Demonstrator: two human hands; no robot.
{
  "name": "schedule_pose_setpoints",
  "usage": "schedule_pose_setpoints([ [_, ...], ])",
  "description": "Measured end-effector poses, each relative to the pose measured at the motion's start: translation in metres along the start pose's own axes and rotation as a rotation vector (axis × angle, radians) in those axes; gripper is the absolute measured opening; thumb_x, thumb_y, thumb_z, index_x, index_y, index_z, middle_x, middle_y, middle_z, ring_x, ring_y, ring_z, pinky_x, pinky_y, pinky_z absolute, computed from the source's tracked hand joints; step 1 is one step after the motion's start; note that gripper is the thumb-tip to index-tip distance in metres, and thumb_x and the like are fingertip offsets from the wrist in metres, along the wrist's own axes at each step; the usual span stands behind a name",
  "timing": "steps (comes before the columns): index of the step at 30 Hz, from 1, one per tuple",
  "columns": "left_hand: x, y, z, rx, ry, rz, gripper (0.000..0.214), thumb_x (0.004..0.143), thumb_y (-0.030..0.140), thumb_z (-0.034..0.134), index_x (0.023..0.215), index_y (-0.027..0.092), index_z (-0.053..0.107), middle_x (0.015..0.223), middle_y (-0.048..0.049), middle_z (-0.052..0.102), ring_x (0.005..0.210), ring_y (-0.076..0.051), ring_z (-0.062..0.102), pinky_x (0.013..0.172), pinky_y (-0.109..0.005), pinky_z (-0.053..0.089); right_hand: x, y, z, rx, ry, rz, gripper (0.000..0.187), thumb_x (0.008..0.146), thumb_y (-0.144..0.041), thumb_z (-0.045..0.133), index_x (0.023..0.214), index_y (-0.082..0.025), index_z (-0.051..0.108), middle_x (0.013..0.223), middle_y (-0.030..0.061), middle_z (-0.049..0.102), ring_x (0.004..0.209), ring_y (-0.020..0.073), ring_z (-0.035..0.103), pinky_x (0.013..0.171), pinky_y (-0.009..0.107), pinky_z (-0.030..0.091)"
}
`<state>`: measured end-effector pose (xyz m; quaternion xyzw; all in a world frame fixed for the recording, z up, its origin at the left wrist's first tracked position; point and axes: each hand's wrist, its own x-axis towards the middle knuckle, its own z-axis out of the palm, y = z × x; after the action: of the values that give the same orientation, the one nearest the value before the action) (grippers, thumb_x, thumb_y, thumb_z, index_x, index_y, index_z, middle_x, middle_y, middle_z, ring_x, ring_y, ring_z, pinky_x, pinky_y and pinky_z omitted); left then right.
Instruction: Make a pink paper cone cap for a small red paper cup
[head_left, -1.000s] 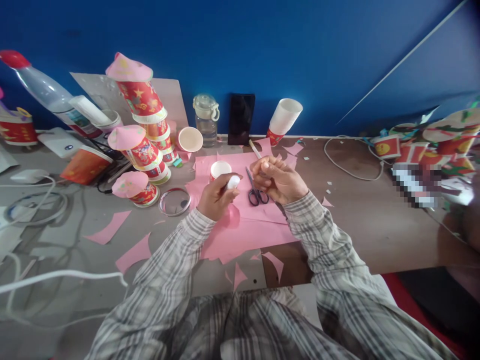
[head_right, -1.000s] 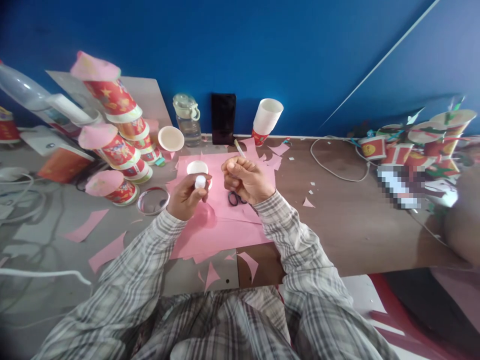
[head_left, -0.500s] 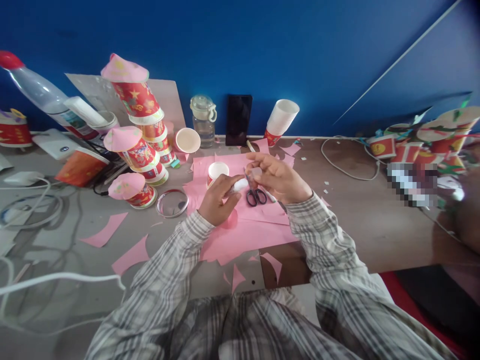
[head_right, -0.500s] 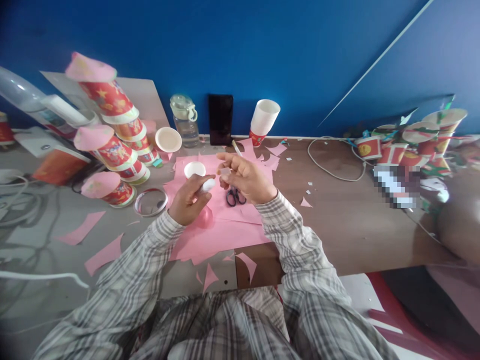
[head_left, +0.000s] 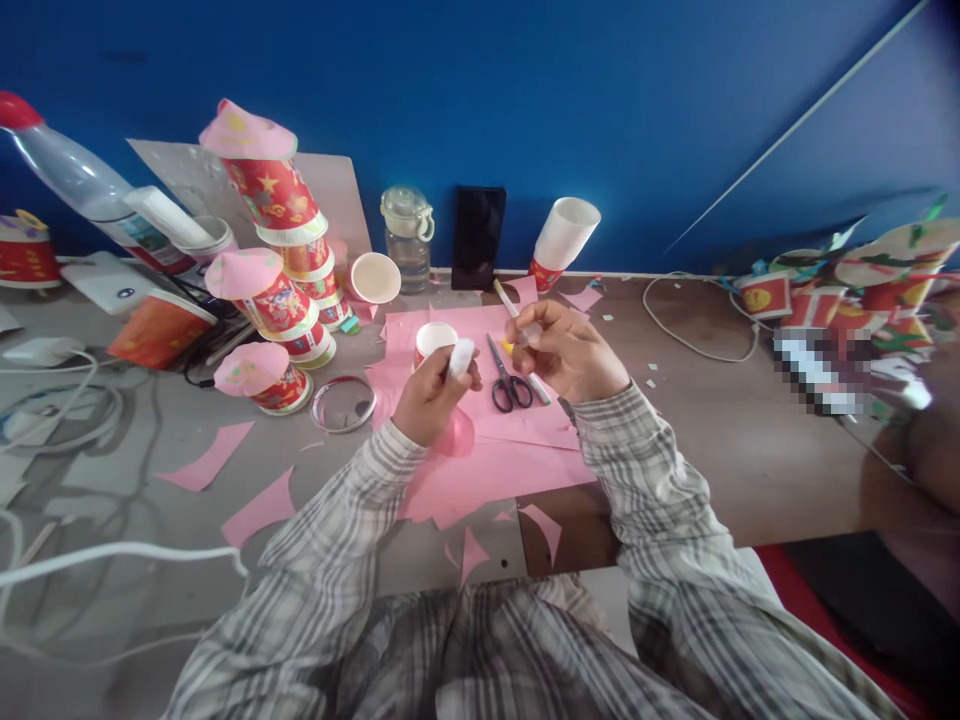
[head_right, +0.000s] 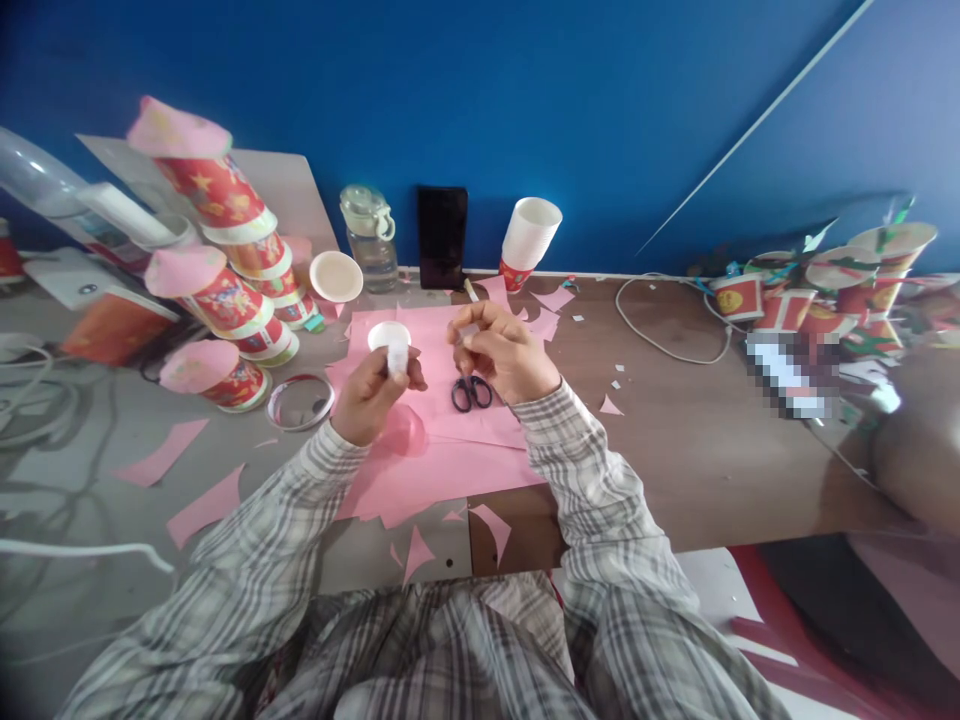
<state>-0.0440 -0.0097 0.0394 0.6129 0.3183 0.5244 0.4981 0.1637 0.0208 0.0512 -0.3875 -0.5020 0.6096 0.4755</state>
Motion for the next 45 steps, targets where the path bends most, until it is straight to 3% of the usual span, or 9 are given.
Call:
schedule_pose_setpoints([
  [4, 0.003, 0.007, -0.003, -0.373, 0.120, 0.012, 0.024, 0.075, 0.038, 0.057, 0.093, 0.022, 0.058, 0.090, -0.0032, 0.052, 0.080, -0.015, 0.053, 0.078, -0.037, 0.043, 0.000, 0.014, 0.016, 0.120, -0.133, 0.212, 0.019, 0.079, -0.027, 0.084, 0.087, -0.024, 0.068, 0.061, -0.0099, 0.052, 0.051, 0.0086, 0.039, 0.054, 0.026, 0.037],
  [9, 0.004, 0.015, -0.005, -0.463, 0.161, 0.055, 0.022, 0.070, 0.039, 0.062, 0.086, 0.023, 0.060, 0.082, -0.0023, 0.048, 0.077, -0.015, 0.049, 0.070, -0.035, 0.046, -0.003, 0.025, 0.041, 0.211, -0.198, 0.346, 0.020, 0.071, -0.028, 0.088, 0.086, -0.020, 0.077, 0.062, -0.0048, 0.063, 0.050, 0.0088, 0.041, 0.052, 0.026, 0.030],
  [16, 0.005, 0.015, -0.004, -0.477, 0.111, -0.015, 0.028, 0.068, 0.037, 0.065, 0.090, 0.021, 0.058, 0.081, -0.0005, 0.050, 0.054, -0.008, 0.045, 0.049, -0.029, 0.039, -0.005, 0.028, 0.044, 0.248, -0.415, 0.455, 0.058, 0.077, -0.072, 0.102, 0.072, -0.022, 0.074, 0.062, -0.0058, 0.057, 0.047, 0.0048, 0.025, 0.048, 0.025, 0.019],
  [22, 0.006, 0.008, -0.004, -0.435, 0.169, 0.025, 0.024, 0.068, 0.036, 0.066, 0.085, 0.020, 0.060, 0.079, 0.0000, 0.052, 0.057, -0.009, 0.047, 0.057, -0.030, 0.042, -0.005, 0.032, 0.045, 0.098, -0.295, 0.310, 0.066, 0.068, -0.082, 0.107, 0.079, -0.023, 0.078, 0.063, -0.0077, 0.050, 0.053, 0.0077, 0.030, 0.051, 0.026, 0.024],
  [27, 0.008, 0.004, -0.001, -0.390, 0.294, 0.011, 0.030, 0.064, 0.038, 0.069, 0.086, 0.020, 0.061, 0.076, -0.0001, 0.053, 0.064, -0.010, 0.047, 0.060, -0.027, 0.040, -0.011, 0.040, 0.050, -0.484, 0.116, -0.199, 0.051, 0.076, -0.072, 0.106, 0.079, -0.032, 0.076, 0.081, 0.0035, 0.064, 0.080, 0.0255, 0.059, 0.072, 0.043, 0.055],
  [30, 0.007, 0.004, 0.000, -0.362, 0.321, -0.002, 0.030, 0.064, 0.037, 0.069, 0.087, 0.020, 0.061, 0.075, 0.0001, 0.053, 0.063, -0.010, 0.048, 0.060, -0.027, 0.040, -0.012, 0.045, 0.052, -0.696, 0.200, -0.330, 0.050, 0.078, -0.076, 0.102, 0.076, -0.036, 0.073, 0.087, 0.0082, 0.068, 0.089, 0.0344, 0.066, 0.087, 0.055, 0.061],
  [35, 0.007, 0.008, -0.002, -0.371, 0.300, 0.015, 0.031, 0.063, 0.037, 0.070, 0.087, 0.018, 0.061, 0.075, -0.0001, 0.054, 0.064, -0.010, 0.049, 0.060, -0.027, 0.040, -0.015, 0.038, 0.050, -0.507, 0.080, -0.300, 0.056, 0.081, -0.084, 0.097, 0.087, -0.031, 0.078, 0.083, 0.0034, 0.063, 0.077, 0.0245, 0.058, 0.075, 0.045, 0.057],
  [41, 0.006, 0.007, -0.002, -0.438, 0.254, 0.010, 0.025, 0.066, 0.032, 0.068, 0.085, 0.017, 0.060, 0.072, 0.0007, 0.052, 0.057, -0.008, 0.047, 0.052, -0.025, 0.037, -0.011, 0.035, 0.051, -0.102, -0.221, 0.136, 0.079, 0.092, -0.101, 0.072, 0.077, -0.023, 0.072, 0.066, -0.0039, 0.050, 0.057, 0.0119, 0.038, 0.056, 0.031, 0.031],
  [45, 0.005, 0.004, 0.000, -0.429, 0.290, 0.020, 0.029, 0.065, 0.033, 0.069, 0.088, 0.017, 0.061, 0.075, -0.0003, 0.055, 0.062, -0.009, 0.049, 0.056, -0.025, 0.039, -0.008, 0.046, 0.052, -0.369, -0.048, -0.156, 0.071, 0.090, -0.094, 0.084, 0.080, -0.024, 0.076, 0.071, -0.0007, 0.058, 0.065, 0.0157, 0.048, 0.066, 0.035, 0.043],
])
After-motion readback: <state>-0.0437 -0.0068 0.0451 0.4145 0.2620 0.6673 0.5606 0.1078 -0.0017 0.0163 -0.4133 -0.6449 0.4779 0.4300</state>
